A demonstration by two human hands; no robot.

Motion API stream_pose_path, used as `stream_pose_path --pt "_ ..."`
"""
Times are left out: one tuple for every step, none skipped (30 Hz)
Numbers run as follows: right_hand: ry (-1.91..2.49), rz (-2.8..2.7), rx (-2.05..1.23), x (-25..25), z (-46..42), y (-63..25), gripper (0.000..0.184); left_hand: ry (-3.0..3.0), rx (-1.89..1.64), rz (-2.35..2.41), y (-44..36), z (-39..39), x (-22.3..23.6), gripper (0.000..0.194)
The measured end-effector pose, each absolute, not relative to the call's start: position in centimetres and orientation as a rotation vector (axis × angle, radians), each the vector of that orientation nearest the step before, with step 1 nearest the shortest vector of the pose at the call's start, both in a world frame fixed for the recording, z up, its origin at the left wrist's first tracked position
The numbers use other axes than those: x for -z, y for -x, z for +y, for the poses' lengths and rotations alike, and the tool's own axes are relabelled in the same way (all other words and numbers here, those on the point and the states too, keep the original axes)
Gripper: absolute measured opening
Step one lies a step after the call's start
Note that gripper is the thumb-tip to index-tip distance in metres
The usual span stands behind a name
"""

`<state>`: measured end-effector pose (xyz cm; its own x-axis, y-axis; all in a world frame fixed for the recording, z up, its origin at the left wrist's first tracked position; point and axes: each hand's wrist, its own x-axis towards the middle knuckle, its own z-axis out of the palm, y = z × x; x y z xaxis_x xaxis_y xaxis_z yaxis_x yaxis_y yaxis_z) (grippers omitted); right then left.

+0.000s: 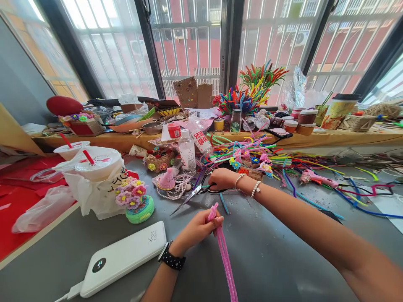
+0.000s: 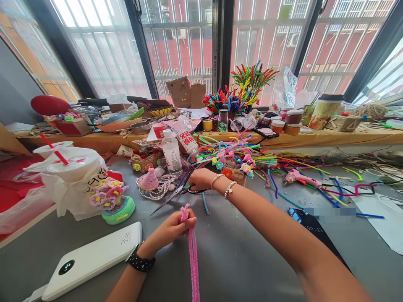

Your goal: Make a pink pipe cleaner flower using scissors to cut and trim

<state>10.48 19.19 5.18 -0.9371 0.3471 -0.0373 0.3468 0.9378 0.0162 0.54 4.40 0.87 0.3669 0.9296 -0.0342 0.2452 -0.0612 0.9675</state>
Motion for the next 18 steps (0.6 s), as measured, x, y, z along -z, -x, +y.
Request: stream_pose_path --pt "-0.538 3.073 0.049 -5.3 19.2 -10.7 0.020 -1.551 -0.801 1.081 -0.6 4.4 -0.9 0.029" --pt "-0.531 3.091 0.116 -5.4 19.1 -11.0 0.019 -1.542 -0.800 1.072 -0.6 4.4 -1.0 0.029" --pt "-0.529 3.108 0.184 -5.5 19.1 -11.2 0.019 -1.533 -0.799 1.064 -0.6 4.3 -1.1 0.028" --pt "-0.536 3.126 0.250 -5.7 19.0 -11.4 0.019 -1.526 -0.798 1.056 -0.6 4.3 -1.1 0.028" --pt "-0.552 3.143 0.313 -5.8 18.9 -11.7 0.020 -1.522 -0.796 1.050 -0.6 4.3 -1.2 0.028" --pt "-0.576 3.160 0.372 -6.0 18.8 -11.8 0.021 -1.521 -0.794 1.046 -0.6 4.2 -1.2 0.028" --pt "-0.605 3.176 0.427 -6.2 18.7 -12.0 0.023 -1.523 -0.790 1.042 -0.6 4.2 -1.3 0.028" --pt "-0.637 3.191 0.479 -6.4 18.5 -12.2 0.024 -1.526 -0.786 1.037 -0.6 4.2 -1.3 0.028" --pt "-0.669 3.204 0.528 -6.6 18.4 -12.4 0.025 -1.530 -0.781 1.029 -0.6 4.1 -1.4 0.029" --pt "-0.698 3.217 0.573 -6.9 18.2 -12.6 0.027 -1.532 -0.775 1.017 -0.5 4.1 -1.4 0.029" --pt "-0.726 3.229 0.614 -7.2 18.0 -12.9 0.028 -1.532 -0.768 1.003 -0.5 4.1 -1.4 0.029" --pt "-0.751 3.244 0.650 -7.6 17.7 -13.2 0.030 -1.530 -0.763 0.987 -0.5 4.1 -1.5 0.030" --pt "-0.772 3.258 0.675 -8.0 17.5 -13.6 0.031 -1.528 -0.760 0.974 -0.4 4.0 -1.5 0.030" --pt "-0.786 3.277 0.704 -8.4 17.2 -14.1 0.031 -1.525 -0.759 0.964 -0.4 4.0 -1.6 0.030" --pt "-0.787 3.292 0.746 -8.7 16.9 -14.6 0.031 -1.522 -0.763 0.959 -0.3 4.0 -1.6 0.030" --pt "-0.775 3.297 0.814 -9.1 16.7 -15.2 0.030 -1.518 -0.772 0.958 -0.3 4.0 -1.6 0.030" --pt "-0.754 3.284 0.913 -9.4 16.4 -15.7 0.029 -1.514 -0.782 0.959 -0.3 4.0 -1.7 0.030" --pt "-0.739 3.248 1.015 -9.6 16.2 -16.2 0.029 -1.509 -0.791 0.960 -0.2 4.0 -1.7 0.030"
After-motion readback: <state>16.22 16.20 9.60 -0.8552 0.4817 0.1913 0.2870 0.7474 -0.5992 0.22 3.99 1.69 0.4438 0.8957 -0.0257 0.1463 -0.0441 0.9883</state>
